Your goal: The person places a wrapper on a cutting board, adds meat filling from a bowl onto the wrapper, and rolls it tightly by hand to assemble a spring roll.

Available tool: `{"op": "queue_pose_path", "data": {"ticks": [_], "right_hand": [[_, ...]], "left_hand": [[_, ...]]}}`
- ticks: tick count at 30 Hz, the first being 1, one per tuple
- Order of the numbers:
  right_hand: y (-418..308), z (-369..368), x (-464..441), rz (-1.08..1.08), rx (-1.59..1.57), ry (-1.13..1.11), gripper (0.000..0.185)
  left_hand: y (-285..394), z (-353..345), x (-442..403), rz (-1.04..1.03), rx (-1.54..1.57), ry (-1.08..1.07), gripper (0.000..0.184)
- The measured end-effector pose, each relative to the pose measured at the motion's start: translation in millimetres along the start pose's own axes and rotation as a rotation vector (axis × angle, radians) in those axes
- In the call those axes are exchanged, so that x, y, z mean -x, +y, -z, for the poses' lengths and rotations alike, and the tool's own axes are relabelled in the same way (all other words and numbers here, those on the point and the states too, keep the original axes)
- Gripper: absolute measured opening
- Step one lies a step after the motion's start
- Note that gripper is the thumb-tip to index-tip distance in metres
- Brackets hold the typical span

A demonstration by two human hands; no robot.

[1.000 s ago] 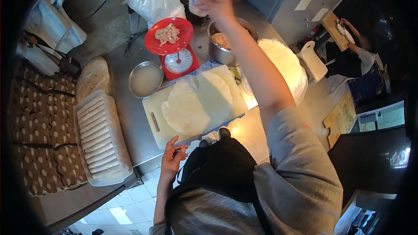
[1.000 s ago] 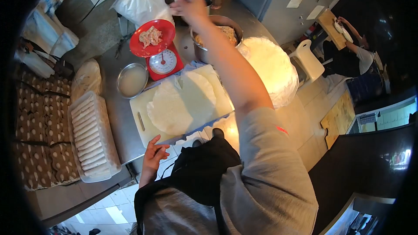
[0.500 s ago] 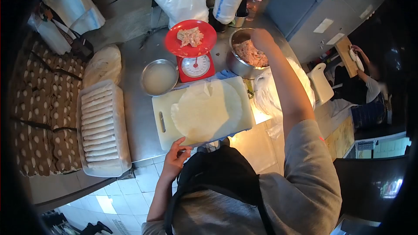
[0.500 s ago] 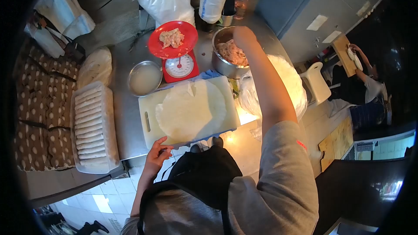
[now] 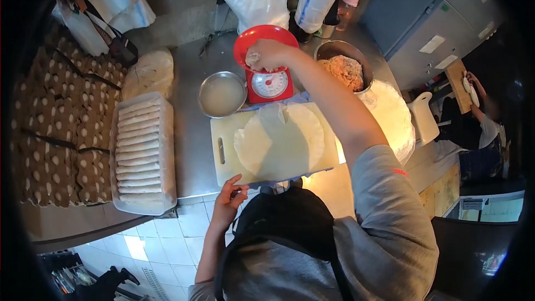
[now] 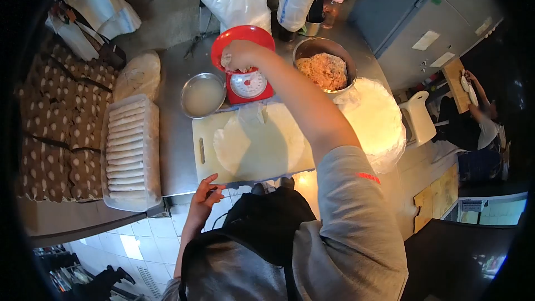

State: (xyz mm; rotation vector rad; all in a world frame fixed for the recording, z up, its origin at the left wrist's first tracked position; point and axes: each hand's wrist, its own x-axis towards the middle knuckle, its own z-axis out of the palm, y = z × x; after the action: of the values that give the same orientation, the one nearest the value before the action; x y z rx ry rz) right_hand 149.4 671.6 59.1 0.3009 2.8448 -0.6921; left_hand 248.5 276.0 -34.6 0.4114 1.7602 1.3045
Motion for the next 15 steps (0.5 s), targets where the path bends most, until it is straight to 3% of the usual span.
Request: {"op": "queue_pose_path", "data": {"ticks": [2,4,8,10,12,15], "right_hand": [[7.1,12.5,16.8,0.058,-0.369,-0.201,0.046],[20.1,3.6,33.2,0.169,-0.748,-0.151,0.039],[-13.9,-15.0,112.4,0.250,-0.612,-0.293,0.043],[-8.5,-64.1,132.2,0.252,-0.657,-0.334,0.043],[12.5,-124.0,144.1,0.117,-0.766,-0.339,0.037],[35.2,-169.9,164.8,0.298,-0.458,0.307,0.030]], "left_hand": [[-2.3,2.0,-3.8,0.029,0.026,-0.026,0.051],[3.2,0.6,-7.6,0.009,0.070,-0.063,0.050],[7.7,-4.0,-36.4,-0.124,-0.072,-0.096,0.053],[6.5,-11.6,-57.2,-0.241,-0.201,-0.074,0.060],[9.6,-28.8,-77.6,-0.396,-0.324,-0.006,0.069],[20.9,-55.4,-98.4,-0.558,-0.596,0.072,0.082]]}}
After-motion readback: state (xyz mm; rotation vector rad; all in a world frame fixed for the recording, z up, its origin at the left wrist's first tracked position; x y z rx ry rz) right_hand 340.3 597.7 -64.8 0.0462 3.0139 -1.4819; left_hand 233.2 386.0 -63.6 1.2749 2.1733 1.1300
